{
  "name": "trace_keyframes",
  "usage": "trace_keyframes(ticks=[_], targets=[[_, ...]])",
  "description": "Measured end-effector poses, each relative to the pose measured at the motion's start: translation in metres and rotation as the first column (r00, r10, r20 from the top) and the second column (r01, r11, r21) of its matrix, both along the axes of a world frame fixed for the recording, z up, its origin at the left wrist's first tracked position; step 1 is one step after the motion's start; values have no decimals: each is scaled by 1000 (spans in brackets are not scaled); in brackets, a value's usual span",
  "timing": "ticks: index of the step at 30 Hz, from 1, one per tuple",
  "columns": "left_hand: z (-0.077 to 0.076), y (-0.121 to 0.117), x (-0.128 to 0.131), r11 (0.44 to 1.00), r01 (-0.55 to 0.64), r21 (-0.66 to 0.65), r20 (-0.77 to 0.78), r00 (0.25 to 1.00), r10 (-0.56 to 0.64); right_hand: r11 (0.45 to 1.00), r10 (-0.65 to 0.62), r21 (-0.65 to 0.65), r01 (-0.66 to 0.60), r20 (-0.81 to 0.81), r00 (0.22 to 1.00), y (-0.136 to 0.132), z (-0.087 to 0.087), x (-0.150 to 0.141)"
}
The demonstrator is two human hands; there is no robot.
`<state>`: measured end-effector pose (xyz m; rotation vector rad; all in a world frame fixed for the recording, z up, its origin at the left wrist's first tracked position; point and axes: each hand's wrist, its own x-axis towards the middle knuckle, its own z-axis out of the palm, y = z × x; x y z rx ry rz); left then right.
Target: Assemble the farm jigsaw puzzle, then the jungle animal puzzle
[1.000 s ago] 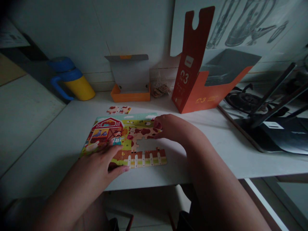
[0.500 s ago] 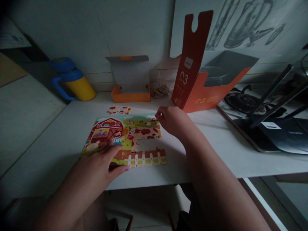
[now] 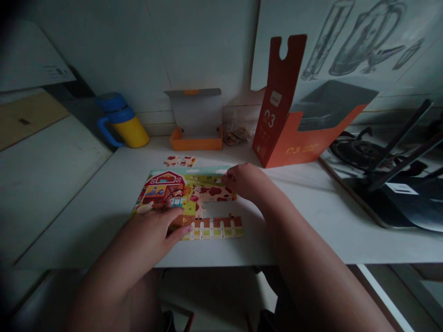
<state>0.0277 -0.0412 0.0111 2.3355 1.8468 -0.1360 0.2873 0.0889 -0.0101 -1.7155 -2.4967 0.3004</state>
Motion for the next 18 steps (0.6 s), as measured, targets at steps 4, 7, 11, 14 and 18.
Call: trace_keyframes(ticks=[4, 7, 11, 14, 18], targets=[[16, 28, -14, 999, 41, -2, 66, 997, -41, 998, -16, 66, 18, -17, 1000, 0, 1, -4], [27, 76, -32, 1000, 9, 20, 33, 999, -10, 994, -26, 100, 31, -51, 998, 1, -1, -7], [25, 154, -58, 992, -103, 76, 3, 995, 103, 995, -17, 101, 24, -67, 998, 1, -4, -8], [9, 190, -71, 967, -215, 135, 61, 976, 209, 995, -25, 96, 32, -77, 997, 1, -4, -8], [-20, 196, -77, 941, -271, 204, 78, 962, 260, 995, -31, 96, 40, -87, 996, 2, -3, -8]])
